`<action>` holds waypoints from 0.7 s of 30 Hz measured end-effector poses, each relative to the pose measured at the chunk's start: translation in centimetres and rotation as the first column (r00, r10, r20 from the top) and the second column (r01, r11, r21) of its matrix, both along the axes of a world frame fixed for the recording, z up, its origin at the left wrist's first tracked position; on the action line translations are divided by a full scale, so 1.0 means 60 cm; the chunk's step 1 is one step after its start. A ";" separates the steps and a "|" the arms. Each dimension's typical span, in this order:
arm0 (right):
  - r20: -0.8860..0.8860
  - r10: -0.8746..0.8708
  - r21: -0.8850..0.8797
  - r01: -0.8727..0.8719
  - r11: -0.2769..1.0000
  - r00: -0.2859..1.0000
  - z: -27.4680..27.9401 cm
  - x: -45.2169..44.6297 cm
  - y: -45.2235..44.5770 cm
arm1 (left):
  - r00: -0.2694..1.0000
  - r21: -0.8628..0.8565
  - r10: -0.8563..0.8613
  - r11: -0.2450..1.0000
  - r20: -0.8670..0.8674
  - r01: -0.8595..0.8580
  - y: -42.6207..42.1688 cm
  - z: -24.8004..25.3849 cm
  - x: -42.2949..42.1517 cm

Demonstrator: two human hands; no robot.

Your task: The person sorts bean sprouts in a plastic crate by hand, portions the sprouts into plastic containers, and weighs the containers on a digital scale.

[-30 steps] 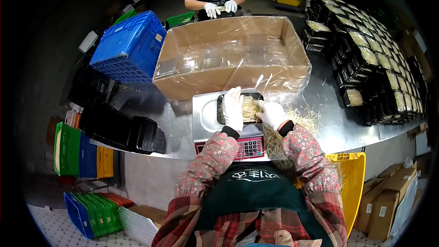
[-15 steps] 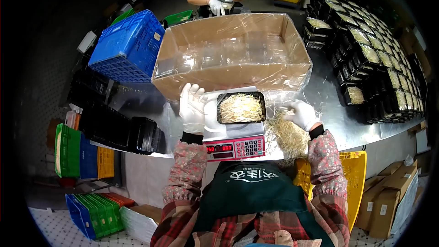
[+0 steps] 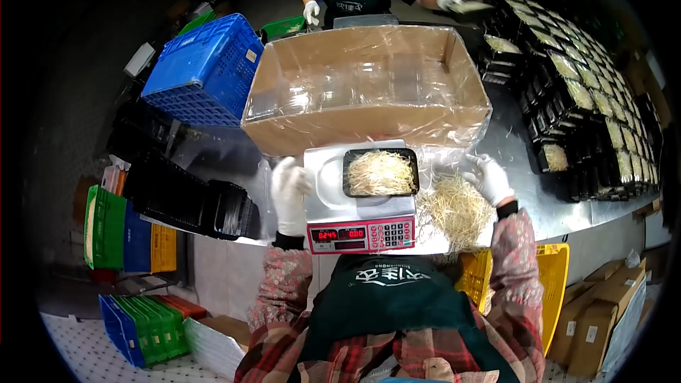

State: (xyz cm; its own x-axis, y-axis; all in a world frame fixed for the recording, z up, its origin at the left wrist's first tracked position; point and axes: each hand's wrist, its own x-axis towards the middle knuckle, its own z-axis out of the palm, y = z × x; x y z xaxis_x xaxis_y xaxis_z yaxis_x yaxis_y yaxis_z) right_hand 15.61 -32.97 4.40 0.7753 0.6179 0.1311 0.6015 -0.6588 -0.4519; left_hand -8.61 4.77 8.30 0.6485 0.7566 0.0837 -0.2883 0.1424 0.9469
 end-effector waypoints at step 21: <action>-0.722 0.315 0.599 0.331 0.729 0.616 -0.200 0.016 0.254 | 0.881 0.000 -0.325 0.938 -0.344 0.346 0.040 -0.228 0.159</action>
